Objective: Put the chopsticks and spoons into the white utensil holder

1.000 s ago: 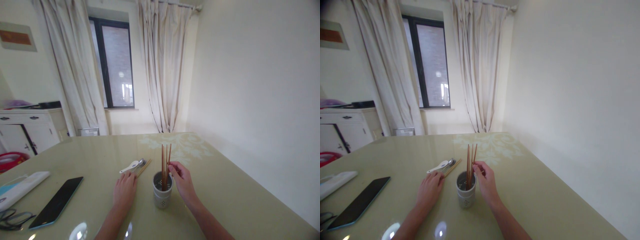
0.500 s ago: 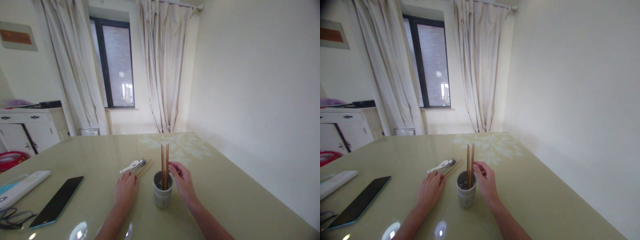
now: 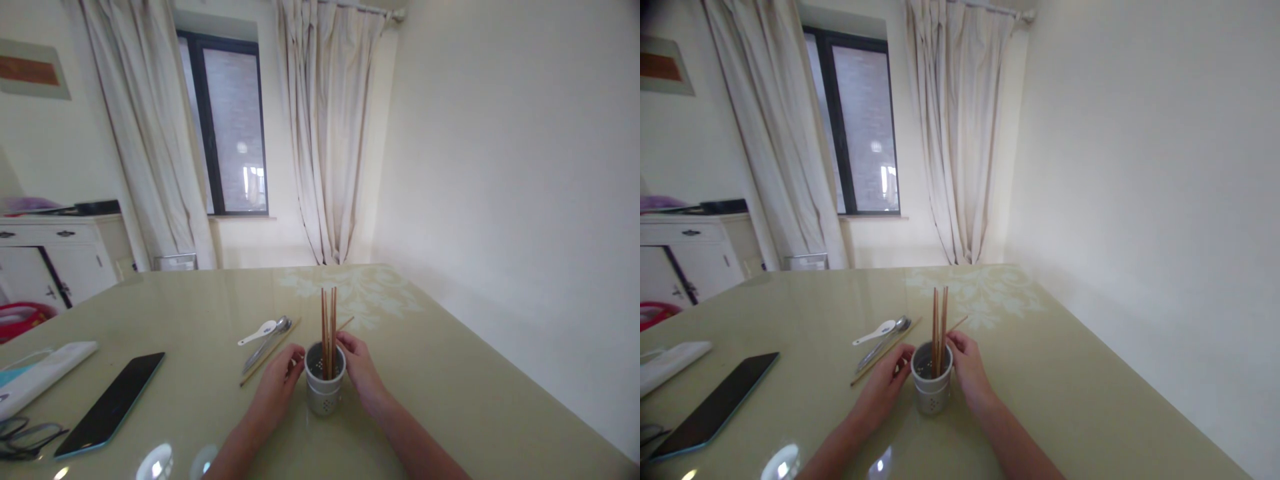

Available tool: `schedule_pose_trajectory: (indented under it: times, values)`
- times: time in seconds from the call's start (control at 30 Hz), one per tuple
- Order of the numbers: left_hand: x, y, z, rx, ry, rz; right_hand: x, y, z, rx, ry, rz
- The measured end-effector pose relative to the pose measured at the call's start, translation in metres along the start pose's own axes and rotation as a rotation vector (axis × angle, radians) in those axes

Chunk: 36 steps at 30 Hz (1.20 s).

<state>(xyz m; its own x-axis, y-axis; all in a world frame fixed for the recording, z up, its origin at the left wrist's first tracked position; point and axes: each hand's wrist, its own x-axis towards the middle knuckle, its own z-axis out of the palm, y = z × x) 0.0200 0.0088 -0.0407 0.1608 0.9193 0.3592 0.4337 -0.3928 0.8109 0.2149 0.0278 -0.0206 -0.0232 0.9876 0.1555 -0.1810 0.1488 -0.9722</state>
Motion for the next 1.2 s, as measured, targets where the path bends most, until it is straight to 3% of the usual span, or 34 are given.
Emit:
schedule_pose_trajectory:
  times: [0.13,0.27,0.43,0.6,0.9,1.2]
  values:
    - [0.005,-0.008,-0.007,0.114,0.079,0.054,0.005,-0.003,-0.006,-0.041,0.189,-0.133]
    - [0.006,-0.025,-0.023,0.539,0.236,-0.009,0.01,-0.023,-0.026,-0.046,0.494,-0.417]
    - [0.001,-0.027,-0.037,1.0,0.177,-0.199,0.013,-0.048,-0.05,0.064,0.703,-0.63]
    - [0.0,-0.018,-0.037,1.042,0.123,-0.224,0.007,-0.049,-0.044,0.121,0.602,-0.66]
    - [0.002,-0.015,-0.028,0.962,0.082,-0.184,-0.007,-0.038,-0.016,-0.039,0.259,-0.453]
    - [0.005,-0.029,-0.021,0.672,0.175,-0.111,-0.006,-0.021,-0.014,-0.201,0.185,-0.365]
